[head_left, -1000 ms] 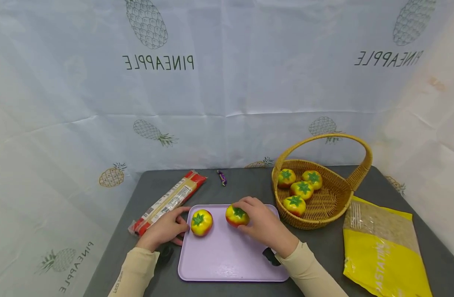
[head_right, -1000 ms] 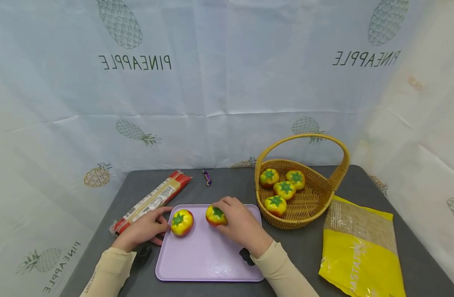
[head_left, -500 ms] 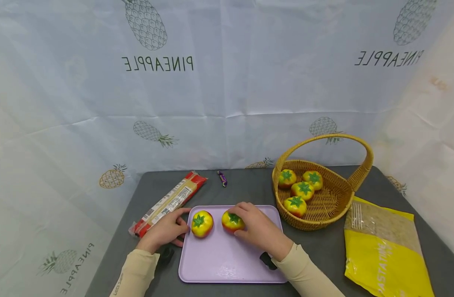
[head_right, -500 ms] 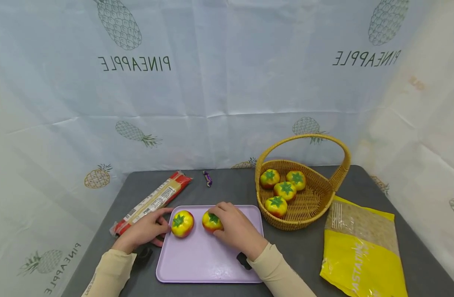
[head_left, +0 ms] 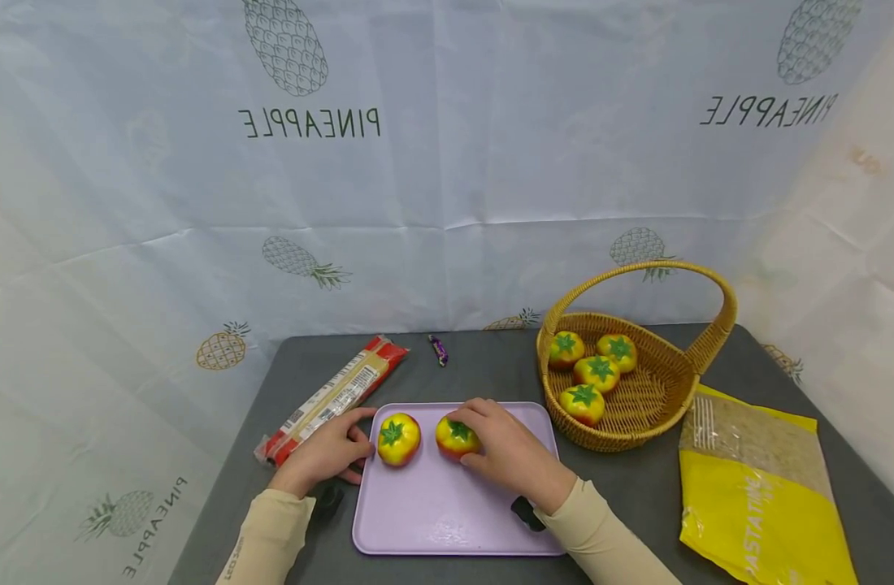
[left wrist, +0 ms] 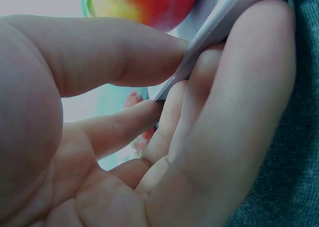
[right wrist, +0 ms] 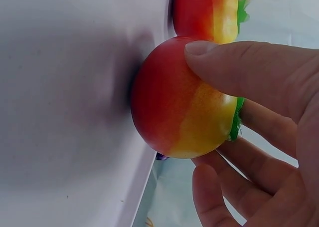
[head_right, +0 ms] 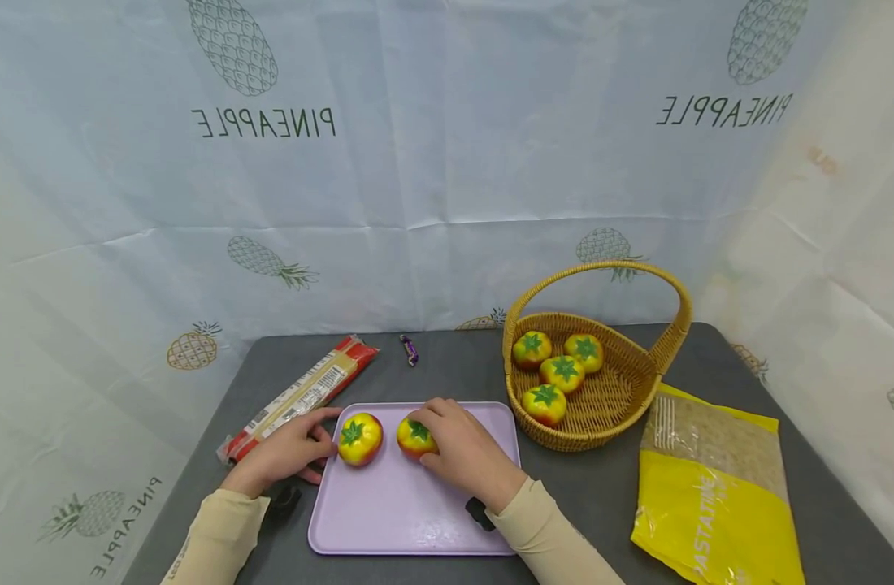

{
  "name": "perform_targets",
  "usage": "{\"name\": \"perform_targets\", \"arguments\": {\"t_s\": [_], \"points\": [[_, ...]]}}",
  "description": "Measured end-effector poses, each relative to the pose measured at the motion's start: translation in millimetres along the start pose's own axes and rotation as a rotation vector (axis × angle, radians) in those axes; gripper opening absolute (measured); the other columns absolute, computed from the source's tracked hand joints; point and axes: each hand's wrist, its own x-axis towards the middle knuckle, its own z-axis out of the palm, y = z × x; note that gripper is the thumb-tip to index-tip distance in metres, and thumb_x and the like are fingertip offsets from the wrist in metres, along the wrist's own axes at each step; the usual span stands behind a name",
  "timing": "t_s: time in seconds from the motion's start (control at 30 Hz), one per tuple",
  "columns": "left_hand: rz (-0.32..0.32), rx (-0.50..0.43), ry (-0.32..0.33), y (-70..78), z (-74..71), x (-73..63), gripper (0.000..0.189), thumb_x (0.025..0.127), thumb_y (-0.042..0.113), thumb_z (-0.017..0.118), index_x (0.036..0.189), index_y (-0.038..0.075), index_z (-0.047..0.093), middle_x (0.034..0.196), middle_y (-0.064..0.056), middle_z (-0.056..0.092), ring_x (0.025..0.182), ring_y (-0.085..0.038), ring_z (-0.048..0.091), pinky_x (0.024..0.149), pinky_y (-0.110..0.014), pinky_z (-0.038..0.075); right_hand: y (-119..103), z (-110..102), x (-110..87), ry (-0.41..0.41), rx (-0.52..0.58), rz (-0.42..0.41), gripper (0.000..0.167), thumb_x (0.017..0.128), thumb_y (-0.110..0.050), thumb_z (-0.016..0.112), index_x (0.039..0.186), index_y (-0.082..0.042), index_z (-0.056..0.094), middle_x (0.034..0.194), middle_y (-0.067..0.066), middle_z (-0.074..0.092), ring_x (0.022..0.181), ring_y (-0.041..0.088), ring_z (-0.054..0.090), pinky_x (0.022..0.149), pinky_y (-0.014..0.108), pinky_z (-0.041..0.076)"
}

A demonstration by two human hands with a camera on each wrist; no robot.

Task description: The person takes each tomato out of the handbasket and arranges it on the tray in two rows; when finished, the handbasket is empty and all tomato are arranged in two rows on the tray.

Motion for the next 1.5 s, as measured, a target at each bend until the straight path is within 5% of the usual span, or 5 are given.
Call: {"name": "perform_targets", "arguments": {"t_s": [1.27, 1.5], "points": [[0.041, 0.01, -0.042, 2.1, -1.9, 4.7, 0.066, 0.095, 0.012, 0.076, 0.157, 0.012, 0.053, 0.097, -0.012, 0.061, 0.075, -0.024, 0.067, 0.064, -0.039, 0.067, 2, -10, -3.2, -0.013, 0.032, 0.038, 0.068, 0.087, -0.027, 0.092, 0.147, -0.017, 0.065, 0.139, 0.004, 0.066, 0.126, 0.022, 0.063, 0.11, 0.045, 0.058], [0.004, 0.012, -0.02, 1.7, -1.3, 2.3, 0.066, 0.095, 0.011, 0.076, 0.157, 0.013, 0.053, 0.097, -0.013, 0.061, 0.071, -0.025, 0.068, 0.064, -0.04, 0.067, 5, -21, -6.3, 0.009, 0.039, 0.019, 0.063, 0.088, -0.027, 0.091, 0.145, -0.013, 0.066, 0.14, 0.006, 0.066, 0.131, 0.027, 0.063, 0.112, 0.049, 0.056]]}}
